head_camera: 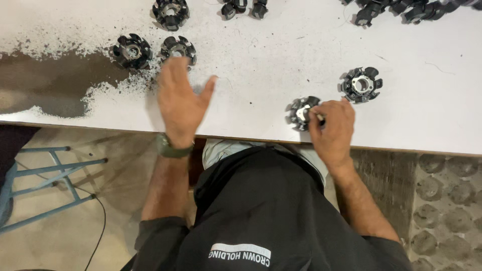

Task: The person sits at a white workbench and fits small black plastic components onto toothed wheel hubs one at a time, pressing each part into place by hand. Assembled wheels accumulate in a row on the table while loose parts are picked from a pile.

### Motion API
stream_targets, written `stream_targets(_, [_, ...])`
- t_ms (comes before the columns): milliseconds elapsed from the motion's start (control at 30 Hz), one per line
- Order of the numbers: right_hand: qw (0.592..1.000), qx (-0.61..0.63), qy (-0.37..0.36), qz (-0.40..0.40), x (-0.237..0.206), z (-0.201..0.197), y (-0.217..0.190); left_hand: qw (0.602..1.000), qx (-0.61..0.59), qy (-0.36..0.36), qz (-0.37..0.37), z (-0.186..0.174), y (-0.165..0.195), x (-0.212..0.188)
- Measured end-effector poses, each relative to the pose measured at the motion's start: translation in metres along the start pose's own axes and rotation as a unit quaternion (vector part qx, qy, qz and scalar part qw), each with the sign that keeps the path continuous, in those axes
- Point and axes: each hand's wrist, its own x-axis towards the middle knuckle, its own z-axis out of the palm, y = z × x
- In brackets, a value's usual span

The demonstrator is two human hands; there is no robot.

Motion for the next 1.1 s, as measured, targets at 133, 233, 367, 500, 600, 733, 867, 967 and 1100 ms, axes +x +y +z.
stream_targets(133, [0.997, -0.061, 0.033, 0.024, -0.004, -0.023, 0.036, 0.985, 0.061, -0.102, -0.124, 0.016, -0.039, 0.023])
stream_targets(233, [0.996, -0.073, 0.035, 0.046, -0.005, -0.029, 0.049, 0.979, 0.078, -0.143, -0.122, 0.022, -0.032, 0.041])
stream_targets(367, [0.995, -0.078, 0.050, 0.048, -0.005, -0.034, 0.059, 0.954, -0.070, -0.291, -0.038, 0.018, -0.001, 0.039])
stream_targets(500, [0.993, -0.082, 0.035, 0.073, -0.001, -0.035, 0.066, 0.888, -0.221, -0.402, 0.041, 0.009, 0.056, 0.002])
stream_targets(600, [0.995, -0.062, 0.059, 0.060, 0.000, -0.032, 0.056, 0.883, -0.294, -0.355, 0.090, -0.003, 0.078, -0.015])
stream_targets(733, [0.985, 0.124, 0.088, 0.076, -0.011, -0.019, 0.009, 0.899, -0.315, -0.288, 0.093, -0.016, 0.089, -0.020])
stream_targets(867, [0.985, 0.165, 0.018, 0.054, -0.020, 0.000, -0.038, 0.916, -0.299, -0.263, 0.053, -0.007, 0.100, -0.023])
stream_targets(967, [0.988, 0.147, -0.007, 0.052, -0.011, 0.018, -0.051, 0.918, -0.285, -0.275, 0.019, 0.005, 0.103, -0.029])
stream_targets(1100, [0.995, 0.099, -0.021, 0.027, -0.005, 0.023, -0.053, 0.921, -0.292, -0.257, -0.005, 0.012, 0.102, -0.039])
